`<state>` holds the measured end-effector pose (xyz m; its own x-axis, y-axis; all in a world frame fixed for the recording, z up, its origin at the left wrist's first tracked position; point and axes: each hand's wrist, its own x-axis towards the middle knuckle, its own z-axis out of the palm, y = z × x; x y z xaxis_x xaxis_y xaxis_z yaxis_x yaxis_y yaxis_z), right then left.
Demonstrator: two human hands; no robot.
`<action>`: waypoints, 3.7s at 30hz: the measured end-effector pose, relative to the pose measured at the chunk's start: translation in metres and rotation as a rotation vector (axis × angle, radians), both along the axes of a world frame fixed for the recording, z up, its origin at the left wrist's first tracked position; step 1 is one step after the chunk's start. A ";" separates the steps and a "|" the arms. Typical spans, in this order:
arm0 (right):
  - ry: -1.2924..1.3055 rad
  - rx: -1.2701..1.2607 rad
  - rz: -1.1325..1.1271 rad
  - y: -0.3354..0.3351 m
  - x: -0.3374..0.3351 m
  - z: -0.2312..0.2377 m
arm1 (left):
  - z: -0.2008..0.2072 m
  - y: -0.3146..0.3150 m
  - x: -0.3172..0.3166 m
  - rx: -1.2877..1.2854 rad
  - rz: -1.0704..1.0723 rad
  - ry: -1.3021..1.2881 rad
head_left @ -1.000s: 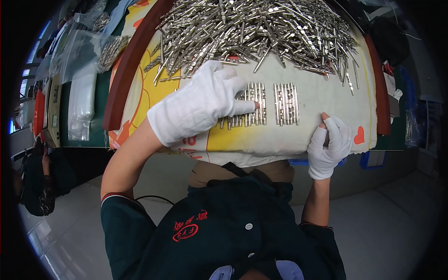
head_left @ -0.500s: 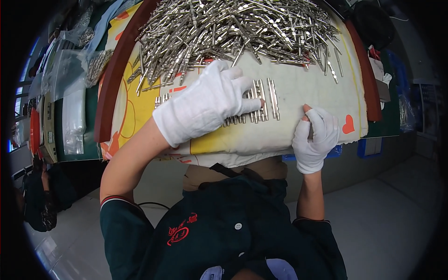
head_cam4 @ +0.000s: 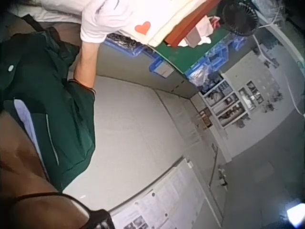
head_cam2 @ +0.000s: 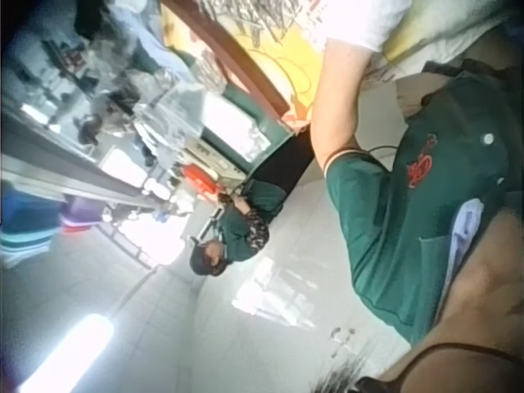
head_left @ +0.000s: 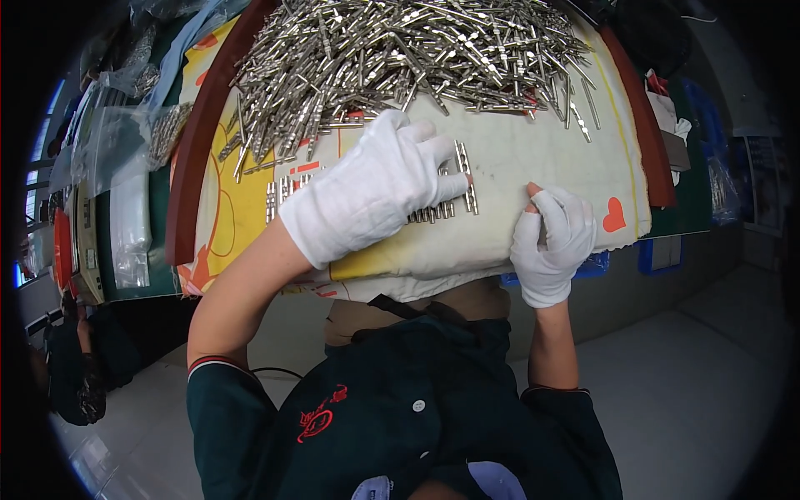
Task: Arranging small metal hardware components on a template for sorting and packaging.
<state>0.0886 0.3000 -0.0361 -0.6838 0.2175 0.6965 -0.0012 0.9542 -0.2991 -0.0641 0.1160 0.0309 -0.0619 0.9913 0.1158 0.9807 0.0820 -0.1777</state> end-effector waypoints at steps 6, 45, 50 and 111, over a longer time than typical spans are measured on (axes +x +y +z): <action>0.007 -0.018 0.023 0.003 0.004 0.001 | 0.019 -0.063 -0.002 0.229 0.276 -0.206; -0.483 0.951 0.892 0.014 -0.094 0.080 | -0.012 -0.126 0.022 0.492 0.981 -0.675; -0.473 0.989 0.970 -0.002 -0.101 0.081 | -0.006 -0.116 0.023 0.408 1.016 -0.633; -0.180 -0.306 0.821 -0.068 -0.133 0.014 | 0.033 -0.043 0.006 -0.306 1.217 -0.385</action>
<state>-0.0442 0.2318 -0.0226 -0.7991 -0.2303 0.5554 -0.5774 0.5516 -0.6020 -0.0581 0.0725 0.0641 -0.9082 0.2604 -0.3278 0.2994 0.9513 -0.0738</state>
